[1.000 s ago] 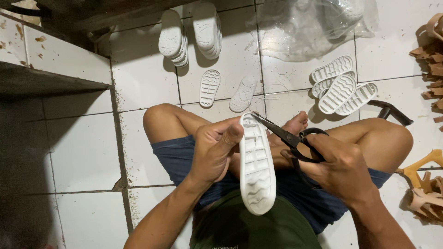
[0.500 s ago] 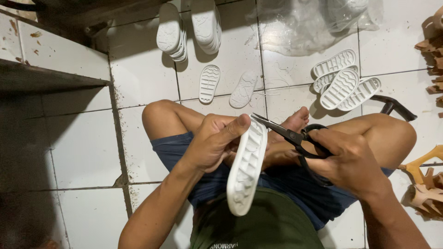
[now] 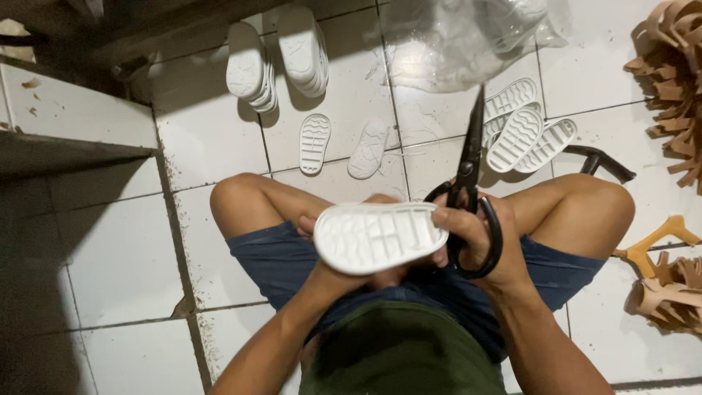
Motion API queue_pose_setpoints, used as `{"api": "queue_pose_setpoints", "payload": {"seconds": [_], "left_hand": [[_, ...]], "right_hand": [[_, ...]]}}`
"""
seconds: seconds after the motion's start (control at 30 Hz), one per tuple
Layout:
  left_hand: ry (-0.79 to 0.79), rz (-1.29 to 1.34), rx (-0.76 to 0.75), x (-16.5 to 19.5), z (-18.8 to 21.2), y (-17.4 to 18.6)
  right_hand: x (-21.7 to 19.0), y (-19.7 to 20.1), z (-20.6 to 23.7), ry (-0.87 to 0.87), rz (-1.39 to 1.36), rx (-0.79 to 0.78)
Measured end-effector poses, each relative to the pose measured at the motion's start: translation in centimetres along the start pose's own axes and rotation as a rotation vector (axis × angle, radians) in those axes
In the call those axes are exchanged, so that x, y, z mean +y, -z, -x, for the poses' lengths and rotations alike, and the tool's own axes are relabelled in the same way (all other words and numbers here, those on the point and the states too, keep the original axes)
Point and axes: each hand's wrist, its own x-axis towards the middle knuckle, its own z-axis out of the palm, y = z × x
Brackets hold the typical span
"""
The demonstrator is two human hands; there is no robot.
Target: The person sits on the floor and uses scissors to trim the edges of white shoe soles. They unwrap a plastic package of soles, place them on the floor, and then trim each sole individually, rotating them to cut along the perimeter.
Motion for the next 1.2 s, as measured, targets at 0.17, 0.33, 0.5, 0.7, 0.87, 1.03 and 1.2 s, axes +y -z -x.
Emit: {"api": "queue_pose_setpoints", "payload": {"seconds": [0.17, 0.33, 0.5, 0.7, 0.87, 1.03, 1.2], "left_hand": [[-0.143, -0.012, 0.198, 1.9, 0.7, -1.9], [-0.329, -0.111, 0.521, 4.1, 0.6, -0.6], [-0.453, -0.534, 0.501, 5.2, 2.0, -0.2], [-0.413, -0.488, 0.480, 5.4, 1.8, -1.5], [-0.282, -0.231, 0.463, 6.5, 2.0, -1.1], [-0.128, -0.285, 0.349, 7.5, 2.0, -0.6], [0.076, -0.324, 0.186, 8.4, 2.0, -0.6]], "right_hand": [[0.3, 0.5, -0.3, -0.022, 0.101, -0.007], [-0.8, 1.7, 2.1, -0.020, 0.734, 0.028], [-1.8, 1.3, 3.7, 0.417, 1.094, 0.040], [-2.9, 1.0, 3.9, 0.624, 1.329, -0.056], [-3.5, 0.9, 3.9, 0.473, 1.250, -0.012], [-4.0, 0.5, 3.9, 0.479, 1.235, -0.046], [-3.5, 0.2, 3.9, 0.435, 1.134, 0.010]]}}
